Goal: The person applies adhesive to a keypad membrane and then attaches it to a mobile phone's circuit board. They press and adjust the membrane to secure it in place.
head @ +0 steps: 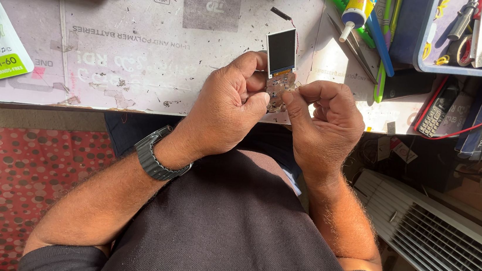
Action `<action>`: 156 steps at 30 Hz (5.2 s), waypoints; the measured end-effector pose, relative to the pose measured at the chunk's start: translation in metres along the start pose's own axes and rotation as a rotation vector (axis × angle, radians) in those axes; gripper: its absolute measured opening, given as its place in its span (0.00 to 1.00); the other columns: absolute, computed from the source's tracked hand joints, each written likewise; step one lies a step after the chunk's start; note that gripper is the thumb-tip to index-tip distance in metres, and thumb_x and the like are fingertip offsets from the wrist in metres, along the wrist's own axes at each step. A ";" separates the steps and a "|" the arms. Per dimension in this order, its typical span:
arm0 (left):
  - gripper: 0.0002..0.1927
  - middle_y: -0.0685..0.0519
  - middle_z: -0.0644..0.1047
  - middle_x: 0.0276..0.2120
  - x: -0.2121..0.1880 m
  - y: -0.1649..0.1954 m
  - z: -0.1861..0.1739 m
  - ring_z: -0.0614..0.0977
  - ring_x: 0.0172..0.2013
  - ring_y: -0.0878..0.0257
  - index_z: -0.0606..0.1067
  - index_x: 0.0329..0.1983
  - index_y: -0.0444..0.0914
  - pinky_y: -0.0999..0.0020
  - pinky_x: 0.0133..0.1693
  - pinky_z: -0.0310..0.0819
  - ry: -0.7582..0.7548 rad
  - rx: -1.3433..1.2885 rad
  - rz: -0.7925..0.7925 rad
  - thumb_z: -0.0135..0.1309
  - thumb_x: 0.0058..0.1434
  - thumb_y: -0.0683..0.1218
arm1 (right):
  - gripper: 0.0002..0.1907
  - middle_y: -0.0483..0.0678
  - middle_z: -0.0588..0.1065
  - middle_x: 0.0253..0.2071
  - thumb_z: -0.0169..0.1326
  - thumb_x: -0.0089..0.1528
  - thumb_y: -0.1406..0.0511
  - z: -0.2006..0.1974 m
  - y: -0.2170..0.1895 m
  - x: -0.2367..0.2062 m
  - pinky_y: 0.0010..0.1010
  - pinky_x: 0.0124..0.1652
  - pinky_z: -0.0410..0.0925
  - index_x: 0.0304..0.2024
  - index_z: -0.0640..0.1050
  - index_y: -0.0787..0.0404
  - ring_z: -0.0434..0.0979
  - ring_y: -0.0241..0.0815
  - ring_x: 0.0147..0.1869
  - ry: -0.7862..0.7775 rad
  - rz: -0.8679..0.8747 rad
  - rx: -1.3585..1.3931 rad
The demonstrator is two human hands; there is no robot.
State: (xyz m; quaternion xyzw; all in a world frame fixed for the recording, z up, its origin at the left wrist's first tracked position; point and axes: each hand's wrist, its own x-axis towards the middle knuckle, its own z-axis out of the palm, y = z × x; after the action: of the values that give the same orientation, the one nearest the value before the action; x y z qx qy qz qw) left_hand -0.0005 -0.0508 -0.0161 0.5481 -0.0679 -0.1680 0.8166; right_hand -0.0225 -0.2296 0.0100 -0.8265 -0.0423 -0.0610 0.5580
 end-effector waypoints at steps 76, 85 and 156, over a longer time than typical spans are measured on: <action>0.13 0.48 0.84 0.47 -0.003 0.005 -0.002 0.85 0.43 0.73 0.68 0.60 0.32 0.77 0.48 0.82 0.015 0.073 0.050 0.45 0.73 0.36 | 0.14 0.53 0.79 0.44 0.64 0.67 0.77 -0.003 -0.004 0.001 0.24 0.48 0.79 0.51 0.72 0.68 0.83 0.36 0.48 -0.038 0.096 0.095; 0.12 0.50 0.83 0.33 -0.002 0.008 -0.001 0.77 0.29 0.74 0.70 0.57 0.32 0.78 0.34 0.73 0.045 0.157 -0.023 0.46 0.71 0.36 | 0.14 0.52 0.79 0.42 0.64 0.67 0.78 0.000 -0.005 -0.003 0.22 0.47 0.78 0.50 0.72 0.67 0.83 0.34 0.45 -0.024 0.003 -0.024; 0.13 0.46 0.83 0.48 0.001 0.002 -0.004 0.86 0.46 0.66 0.69 0.59 0.31 0.69 0.51 0.85 -0.012 -0.051 -0.004 0.45 0.73 0.38 | 0.21 0.48 0.79 0.45 0.72 0.61 0.73 0.009 -0.008 -0.001 0.21 0.41 0.68 0.50 0.74 0.63 0.78 0.34 0.41 0.085 -0.312 -0.389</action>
State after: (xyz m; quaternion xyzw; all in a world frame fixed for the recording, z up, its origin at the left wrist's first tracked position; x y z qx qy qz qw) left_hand 0.0017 -0.0468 -0.0158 0.5261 -0.0673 -0.1746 0.8296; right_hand -0.0245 -0.2179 0.0136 -0.8985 -0.1334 -0.1880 0.3735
